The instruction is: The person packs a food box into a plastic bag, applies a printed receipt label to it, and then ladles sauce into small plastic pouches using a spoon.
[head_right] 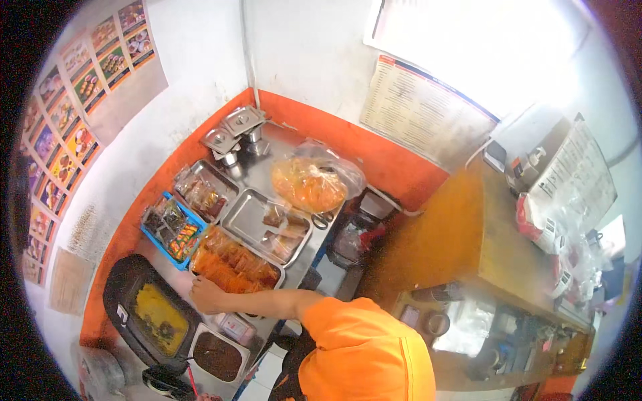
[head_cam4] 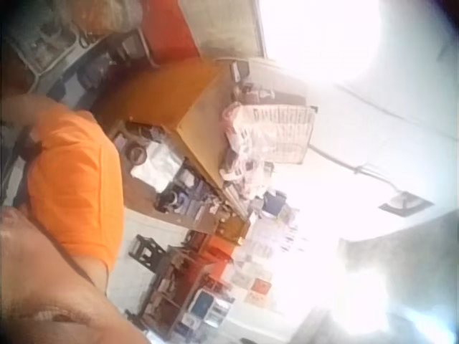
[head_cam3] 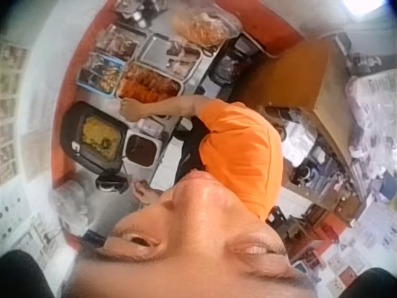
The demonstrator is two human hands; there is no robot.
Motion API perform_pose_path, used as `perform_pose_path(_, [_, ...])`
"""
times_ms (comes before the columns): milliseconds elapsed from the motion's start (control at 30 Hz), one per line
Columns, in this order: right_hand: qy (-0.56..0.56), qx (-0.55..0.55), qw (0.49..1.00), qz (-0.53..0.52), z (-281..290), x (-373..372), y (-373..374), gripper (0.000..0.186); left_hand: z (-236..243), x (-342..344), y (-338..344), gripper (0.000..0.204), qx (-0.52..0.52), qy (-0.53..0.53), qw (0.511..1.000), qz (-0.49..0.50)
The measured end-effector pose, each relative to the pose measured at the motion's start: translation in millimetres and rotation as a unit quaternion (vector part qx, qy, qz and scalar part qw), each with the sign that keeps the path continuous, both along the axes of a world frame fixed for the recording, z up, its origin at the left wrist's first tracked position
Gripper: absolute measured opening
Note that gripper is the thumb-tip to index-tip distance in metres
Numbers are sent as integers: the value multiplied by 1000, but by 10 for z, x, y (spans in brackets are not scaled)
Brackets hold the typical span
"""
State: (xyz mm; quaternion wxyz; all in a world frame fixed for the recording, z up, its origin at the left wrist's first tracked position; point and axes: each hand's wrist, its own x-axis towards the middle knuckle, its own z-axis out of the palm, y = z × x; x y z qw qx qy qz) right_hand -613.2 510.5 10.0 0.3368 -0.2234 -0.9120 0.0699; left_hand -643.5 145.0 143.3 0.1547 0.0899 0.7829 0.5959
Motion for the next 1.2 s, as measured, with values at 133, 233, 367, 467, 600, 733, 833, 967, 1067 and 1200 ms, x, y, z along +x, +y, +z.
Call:
perform_pose_path(133, [48, -401, 913, 61, 676, 411, -457, 28, 33, 185, 247, 41, -26, 121, 985, -120])
perform_pose_path(233, [115, -634, 717, 266, 1015, 916, -932, 31, 77, 454, 542, 34, 150, -75, 970, -174])
perform_pose_path(367, [77, -570, 770, 275, 1194, 1326, -1207, 28, 130, 597, 735, 27, 129, -152, 953, -230])
perform_pose_path(467, [74, -581, 766, 265, 1189, 1454, -1244, 27, 96, 577, 709, 24, 93, -106, 963, -231])
perform_pose_path(600, [91, -575, 770, 263, 1124, 1479, -1290, 28, 48, 608, 608, 24, 77, -70, 976, -190])
perform_pose_path(733, [107, -574, 767, 265, 1119, 1467, -1448, 29, 69, 762, 490, 26, 158, -131, 969, -138])
perform_pose_path(833, [113, -516, 796, 295, 1182, 1479, -1583, 23, 53, 837, 391, 28, 120, -118, 979, -116])
perform_pose_path(967, [80, -528, 815, 226, 1292, 1557, -1717, 25, -38, 869, 255, 31, 102, -80, 988, -85])
perform_pose_path(1067, [66, -478, 845, 230, 1330, 1594, -1772, 26, -78, 931, 123, 30, 45, -14, 997, -59])
perform_pose_path(1200, [28, -524, 795, 304, 1309, 1587, -1896, 25, -69, 1024, -33, 22, -12, 118, 984, -129])
